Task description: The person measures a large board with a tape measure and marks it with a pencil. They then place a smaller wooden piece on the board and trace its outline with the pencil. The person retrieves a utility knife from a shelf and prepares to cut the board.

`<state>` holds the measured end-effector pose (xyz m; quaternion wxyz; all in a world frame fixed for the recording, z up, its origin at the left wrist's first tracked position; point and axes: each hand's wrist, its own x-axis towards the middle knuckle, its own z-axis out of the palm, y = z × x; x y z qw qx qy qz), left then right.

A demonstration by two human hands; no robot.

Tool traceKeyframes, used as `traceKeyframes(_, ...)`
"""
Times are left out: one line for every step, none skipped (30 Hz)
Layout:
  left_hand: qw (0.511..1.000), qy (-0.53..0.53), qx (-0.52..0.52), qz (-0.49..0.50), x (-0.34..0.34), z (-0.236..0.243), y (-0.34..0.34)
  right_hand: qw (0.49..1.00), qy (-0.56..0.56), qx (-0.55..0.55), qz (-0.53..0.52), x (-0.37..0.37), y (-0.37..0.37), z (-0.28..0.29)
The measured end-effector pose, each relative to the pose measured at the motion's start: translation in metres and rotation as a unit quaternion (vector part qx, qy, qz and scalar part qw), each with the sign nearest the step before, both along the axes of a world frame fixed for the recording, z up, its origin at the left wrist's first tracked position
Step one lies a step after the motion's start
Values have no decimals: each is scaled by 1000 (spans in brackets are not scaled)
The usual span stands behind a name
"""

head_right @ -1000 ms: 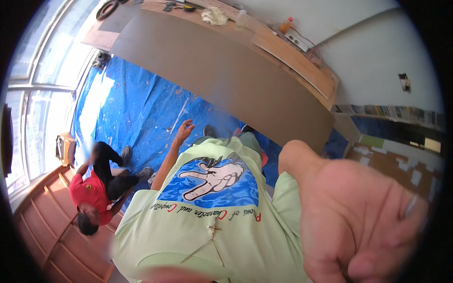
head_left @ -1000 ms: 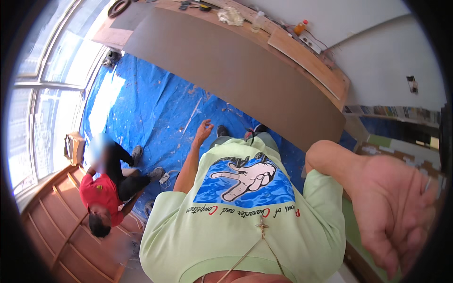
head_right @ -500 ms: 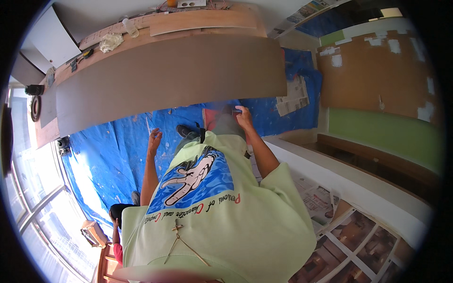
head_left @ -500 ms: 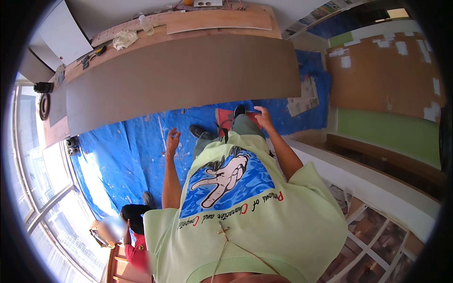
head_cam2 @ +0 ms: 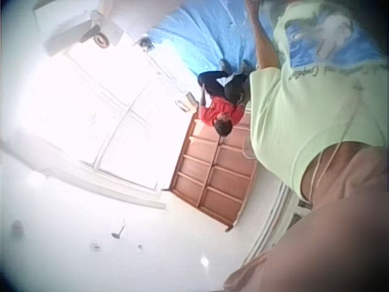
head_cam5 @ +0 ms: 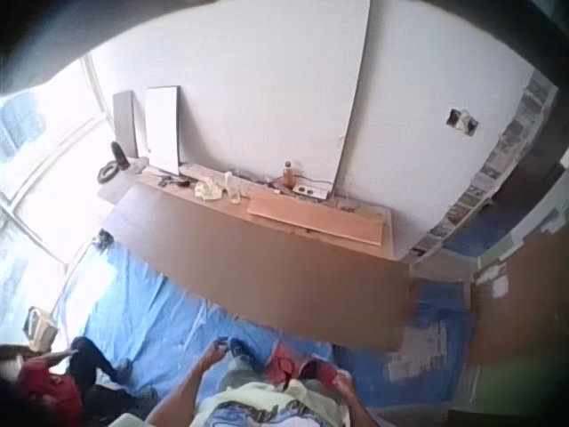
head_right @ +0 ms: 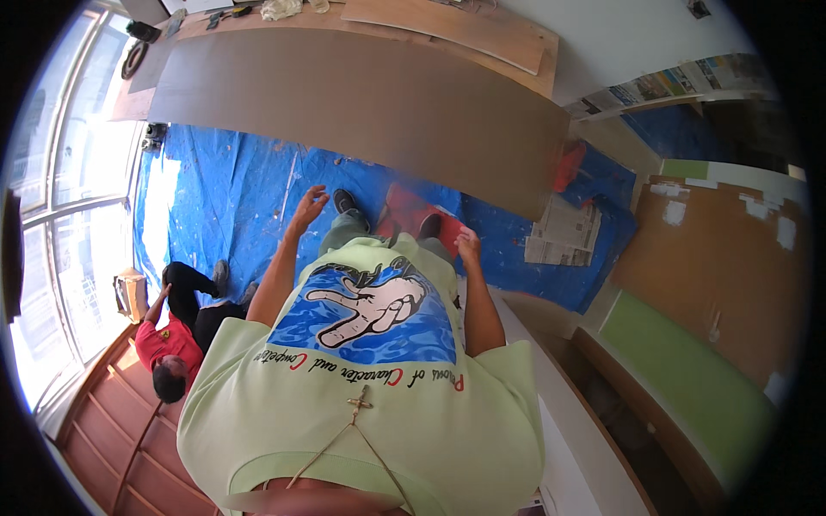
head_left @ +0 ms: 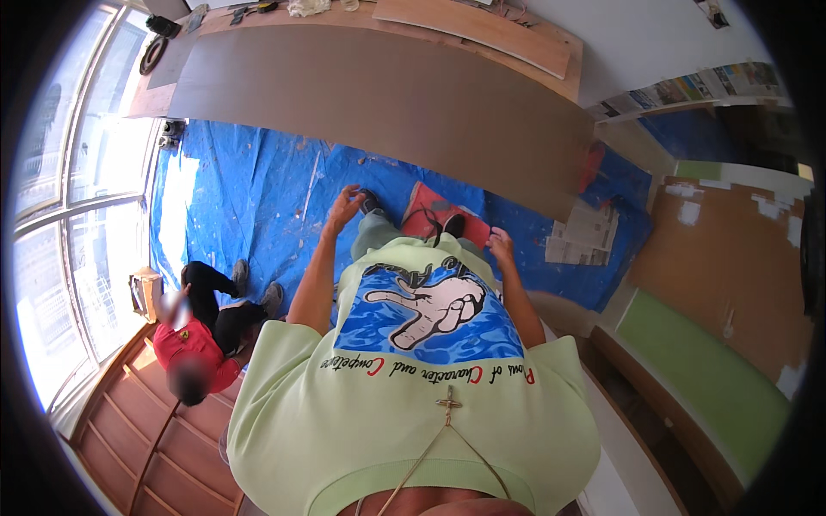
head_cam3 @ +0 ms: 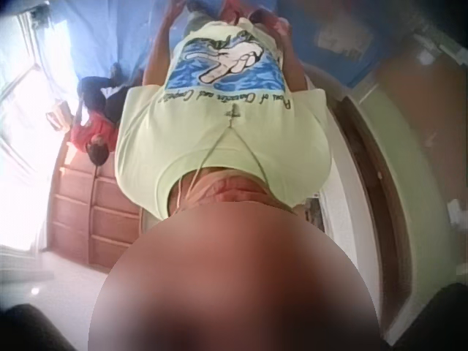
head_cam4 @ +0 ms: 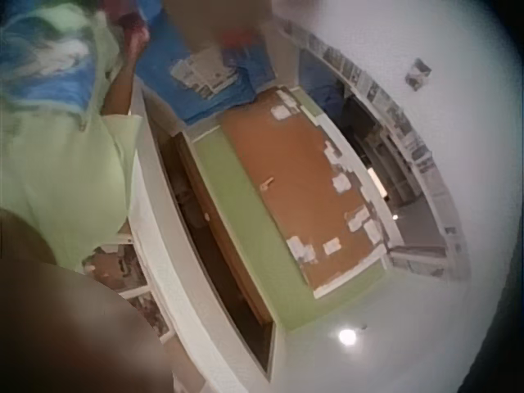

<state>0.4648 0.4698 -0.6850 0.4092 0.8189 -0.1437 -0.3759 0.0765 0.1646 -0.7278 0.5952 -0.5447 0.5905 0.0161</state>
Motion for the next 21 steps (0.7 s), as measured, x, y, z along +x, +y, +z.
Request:
traceKeyframes(999, 35, -27, -8, -21, 8, -16, 1000, -9, 2, -13, -3, -15, 6)
traceKeyframes(998, 54, 2, -40, -37, 14, -33, 999, 23, 1, -33, -9, -28, 13)
traceKeyframes(997, 32, 0, -74, -53, 20, -46, 999, 1, 14, -44, -15, -38, 18)
traceKeyframes(994, 22, 27, -99, -67, 25, -58, 999, 3, 20, -49, -18, -48, 23)
traceKeyframes(994, 17, -9, -104, -80, 28, -69, 998, 35, 21, -57, -20, -57, 27)
traceKeyframes(994, 22, -21, -103, -91, 31, -77, 999, 18, 28, -25, -19, -63, 29)
traceKeyframes(993, 37, -29, -104, -98, 34, -78, 999, 33, 30, 1, -19, -69, 31)
traceKeyframes(992, 33, -39, -117, -103, 36, -76, 996, 80, 22, 26, -18, -72, 33)
traceKeyframes(990, 35, -49, -131, -104, 37, -73, 998, 51, 32, 34, -15, -74, 34)
traceKeyframes(987, 33, -65, -140, -103, 38, -66, 997, 50, 32, 41, -9, -76, 34)
traceKeyframes(991, 21, -42, -123, -99, 38, -56, 996, 66, 19, 51, -1, -76, 33)
traceKeyframes(994, 5, -25, -103, -94, 37, -47, 998, 24, 31, 42, 9, -74, 31)
traceKeyframes(997, -8, -2, -81, -86, 35, -36, 999, -2, 32, 36, 19, -69, 28)
traceKeyframes(997, -10, 7, -77, -76, 34, -26, 999, -5, 27, 21, 29, -64, 24)
traceKeyframes(998, -8, 23, -66, -69, 32, -16, 997, -49, 45, 33, 37, -56, 19)
traceKeyframes(998, -3, 43, -44, -59, 31, -4, 996, -52, 55, 36, 49, -47, 12)
traceKeyframes(999, -30, 21, -39, -52, 31, 8, 996, -43, 67, 47, 65, -37, 1)
traceKeyframes(998, -50, 29, -30, -45, 31, 20, 992, -32, 69, 103, 81, -29, -12)
traceKeyframes(999, -30, 29, 10, -37, 32, 28, 984, -42, 55, 162, 95, -23, -24)
traceKeyframes(999, -21, 22, 31, -27, 34, 41, 981, -44, 48, 182, 113, -12, -40)
traceKeyframes(999, -6, 23, 46, -17, 37, 55, 974, -64, 39, 215, 129, 3, -54)
